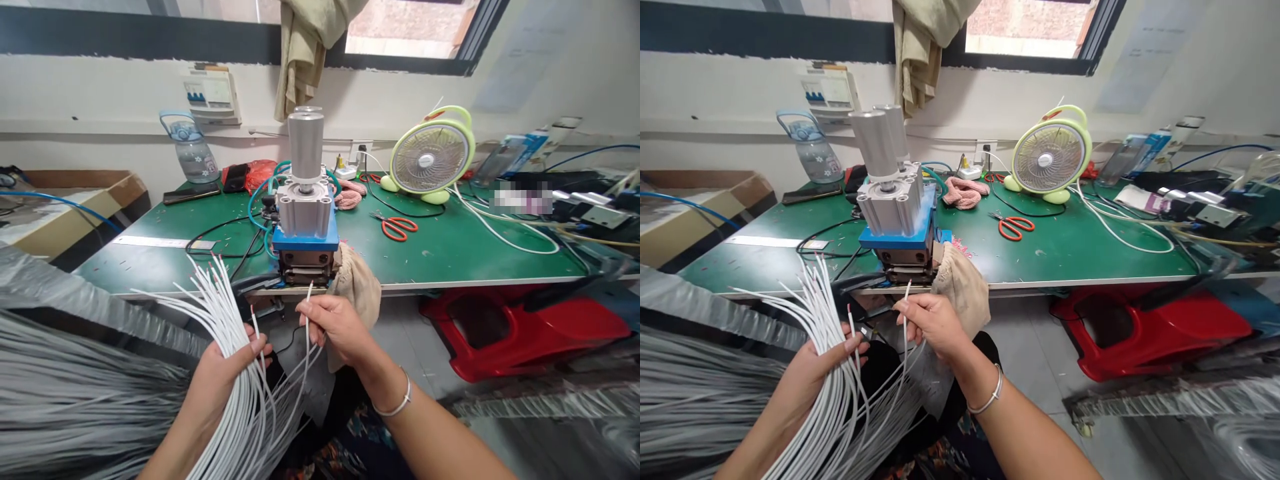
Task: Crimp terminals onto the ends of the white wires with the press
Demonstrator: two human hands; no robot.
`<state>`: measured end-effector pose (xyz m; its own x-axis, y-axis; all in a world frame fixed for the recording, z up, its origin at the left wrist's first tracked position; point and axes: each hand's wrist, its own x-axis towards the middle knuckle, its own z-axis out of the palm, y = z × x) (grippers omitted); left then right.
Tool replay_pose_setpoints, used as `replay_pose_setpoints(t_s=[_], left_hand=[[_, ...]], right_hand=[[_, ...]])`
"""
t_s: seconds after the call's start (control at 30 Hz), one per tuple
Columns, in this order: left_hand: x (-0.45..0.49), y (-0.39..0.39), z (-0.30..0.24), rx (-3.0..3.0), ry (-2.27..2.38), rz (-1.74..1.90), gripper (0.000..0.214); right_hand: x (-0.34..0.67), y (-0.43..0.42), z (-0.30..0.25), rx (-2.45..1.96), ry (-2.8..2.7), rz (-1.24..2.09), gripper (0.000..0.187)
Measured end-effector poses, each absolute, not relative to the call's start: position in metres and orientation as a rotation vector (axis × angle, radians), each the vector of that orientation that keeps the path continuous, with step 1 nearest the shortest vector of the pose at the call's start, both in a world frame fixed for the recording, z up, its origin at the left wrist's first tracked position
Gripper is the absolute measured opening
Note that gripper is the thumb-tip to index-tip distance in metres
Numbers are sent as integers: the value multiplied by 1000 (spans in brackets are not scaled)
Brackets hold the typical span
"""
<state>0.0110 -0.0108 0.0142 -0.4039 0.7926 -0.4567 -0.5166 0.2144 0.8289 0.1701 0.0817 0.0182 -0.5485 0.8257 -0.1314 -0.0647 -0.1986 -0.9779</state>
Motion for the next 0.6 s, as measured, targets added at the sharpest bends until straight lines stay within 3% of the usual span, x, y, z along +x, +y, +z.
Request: replay_pose_setpoints(t_s=[0.37, 0.6], left_hand=[[4, -9, 23, 356, 1381, 1496, 42], [10, -4, 20, 419, 1435, 1496, 48]], right_hand=[[164, 88, 29, -819, -1132, 1972, 26], [160, 78, 29, -740, -1248, 1917, 23]])
